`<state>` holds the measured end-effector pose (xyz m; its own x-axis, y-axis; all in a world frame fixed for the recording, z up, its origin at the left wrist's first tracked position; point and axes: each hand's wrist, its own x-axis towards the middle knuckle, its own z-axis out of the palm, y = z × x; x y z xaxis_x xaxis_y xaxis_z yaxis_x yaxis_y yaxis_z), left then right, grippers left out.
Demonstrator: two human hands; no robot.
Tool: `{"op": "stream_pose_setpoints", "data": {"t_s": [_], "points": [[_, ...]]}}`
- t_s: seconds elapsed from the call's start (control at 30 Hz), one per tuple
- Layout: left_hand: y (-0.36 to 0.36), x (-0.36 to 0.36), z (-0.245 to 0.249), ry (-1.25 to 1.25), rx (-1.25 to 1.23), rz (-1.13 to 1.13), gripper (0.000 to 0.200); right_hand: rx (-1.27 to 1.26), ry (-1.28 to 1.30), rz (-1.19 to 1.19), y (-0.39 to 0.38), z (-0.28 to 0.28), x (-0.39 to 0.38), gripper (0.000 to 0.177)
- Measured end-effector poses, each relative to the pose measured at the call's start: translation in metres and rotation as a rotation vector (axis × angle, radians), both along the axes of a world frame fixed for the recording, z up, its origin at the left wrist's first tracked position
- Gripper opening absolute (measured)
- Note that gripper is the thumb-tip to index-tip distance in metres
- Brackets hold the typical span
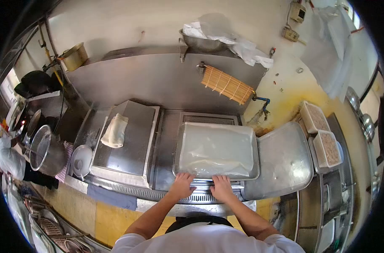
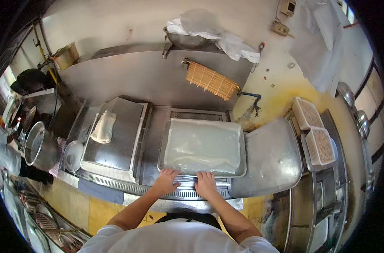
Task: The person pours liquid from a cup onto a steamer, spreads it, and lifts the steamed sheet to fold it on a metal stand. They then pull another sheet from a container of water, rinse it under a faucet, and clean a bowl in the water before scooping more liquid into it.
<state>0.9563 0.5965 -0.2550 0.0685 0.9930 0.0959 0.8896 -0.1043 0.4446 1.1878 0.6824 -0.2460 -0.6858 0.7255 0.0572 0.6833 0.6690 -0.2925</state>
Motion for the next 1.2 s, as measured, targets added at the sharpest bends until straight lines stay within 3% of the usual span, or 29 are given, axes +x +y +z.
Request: {"op": "stream_pose_setpoints", "data": {"t_s": [0.1,0.13,0.23,0.27,0.37,0.5,0.63,0.7,1.0,1.2], "points": [[-0.021,0.017,0.018,0.213,0.101,0.144,0.055,0.036,0.103,0.068,-0.016,0.020,0.012,0.063],[-0.030,0.027,0.024,0.312,0.136,0.219,0.053,0.089,0.158,0.064,-0.022,0.020,0.017,0.057],[-0.044,0.040,0.026,0.092,0.058,0.242,0.042,0.078,0.258,0.103,-0.039,0.015,0.033,0.039],[-0.050,0.044,0.037,-0.006,-0.013,0.269,0.032,-0.005,0.343,0.122,-0.041,0.012,0.036,0.023],[-0.069,0.063,0.035,-0.187,-0.048,0.384,0.029,-0.216,0.316,0.253,-0.036,0.005,0.042,0.025],[-0.105,0.090,0.040,-0.075,0.132,0.558,0.036,-0.256,0.510,0.345,-0.038,0.016,0.019,0.017],[-0.146,0.102,0.038,-0.259,0.122,0.739,0.031,-0.347,0.383,0.559,-0.041,0.026,-0.002,0.024],[-0.166,0.103,0.034,-0.259,0.121,0.827,0.028,-0.384,0.424,0.617,-0.053,0.035,-0.019,0.019],[-0.247,0.073,0.043,-0.349,0.213,1.018,0.025,-0.482,0.354,0.869,-0.146,0.042,-0.092,0.020],[-0.349,0.022,0.055,-0.343,0.240,1.173,0.024,-0.511,0.290,0.987,-0.247,0.041,-0.173,0.020]]}}
